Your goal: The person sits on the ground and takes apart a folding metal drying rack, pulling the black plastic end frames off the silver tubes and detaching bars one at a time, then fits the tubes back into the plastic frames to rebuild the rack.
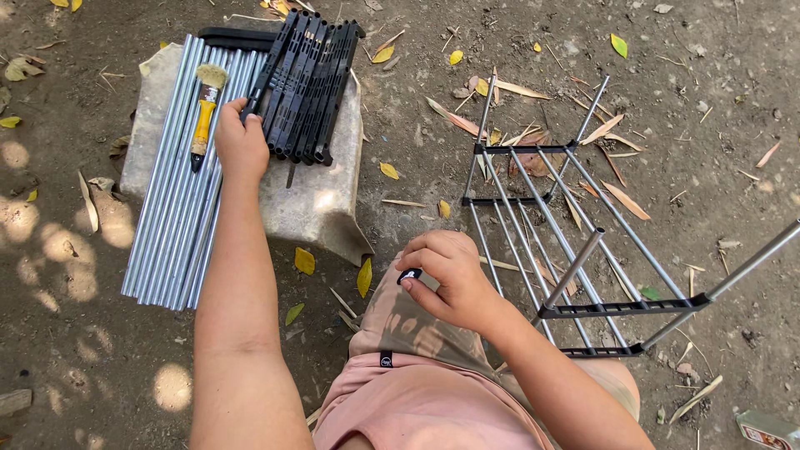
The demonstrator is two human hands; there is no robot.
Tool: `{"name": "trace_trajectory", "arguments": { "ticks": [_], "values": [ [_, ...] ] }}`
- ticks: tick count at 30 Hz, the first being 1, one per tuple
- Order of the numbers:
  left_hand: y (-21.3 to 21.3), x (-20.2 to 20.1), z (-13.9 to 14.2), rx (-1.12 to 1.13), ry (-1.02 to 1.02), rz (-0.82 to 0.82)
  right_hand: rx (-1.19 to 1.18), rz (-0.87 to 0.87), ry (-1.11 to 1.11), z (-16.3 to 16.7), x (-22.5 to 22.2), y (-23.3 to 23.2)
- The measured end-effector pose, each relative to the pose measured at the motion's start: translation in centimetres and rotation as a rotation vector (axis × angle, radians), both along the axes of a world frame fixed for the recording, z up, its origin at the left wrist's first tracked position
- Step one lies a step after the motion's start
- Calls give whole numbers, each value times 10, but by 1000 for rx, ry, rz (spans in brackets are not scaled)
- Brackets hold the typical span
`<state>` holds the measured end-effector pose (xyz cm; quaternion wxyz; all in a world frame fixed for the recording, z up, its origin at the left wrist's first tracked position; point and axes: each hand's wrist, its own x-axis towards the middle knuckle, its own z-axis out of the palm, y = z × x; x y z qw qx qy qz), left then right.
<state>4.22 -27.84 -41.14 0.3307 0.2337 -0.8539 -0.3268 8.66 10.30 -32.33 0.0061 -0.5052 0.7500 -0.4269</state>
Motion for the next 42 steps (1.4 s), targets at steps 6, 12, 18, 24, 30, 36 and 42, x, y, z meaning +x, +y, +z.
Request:
{"name": "trace_trajectory", "arguments": {
  "ticks": [6,12,18,24,30,36,42],
  "values": [
    [-3,0,2,-80,-324,123,23,-3,-33,-6,-3,0],
    [-7,-6,6,-203,-482,203,29,-4,-51,-10,-5,1],
    [-9,-15,10,-193,-510,183,21,0,-49,-10,-6,2],
    [-14,-23,15,-104,-537,120,18,3,-67,-9,-6,5],
    [-29,-25,13,-107,-559,-40,32,-6,-93,-12,-5,8],
    [-25,-22,13,-209,-658,-20,31,-12,-96,-14,-6,12],
    [-19,-19,16,-182,-846,38,37,-24,-123,-14,-7,13]
  ]
}}
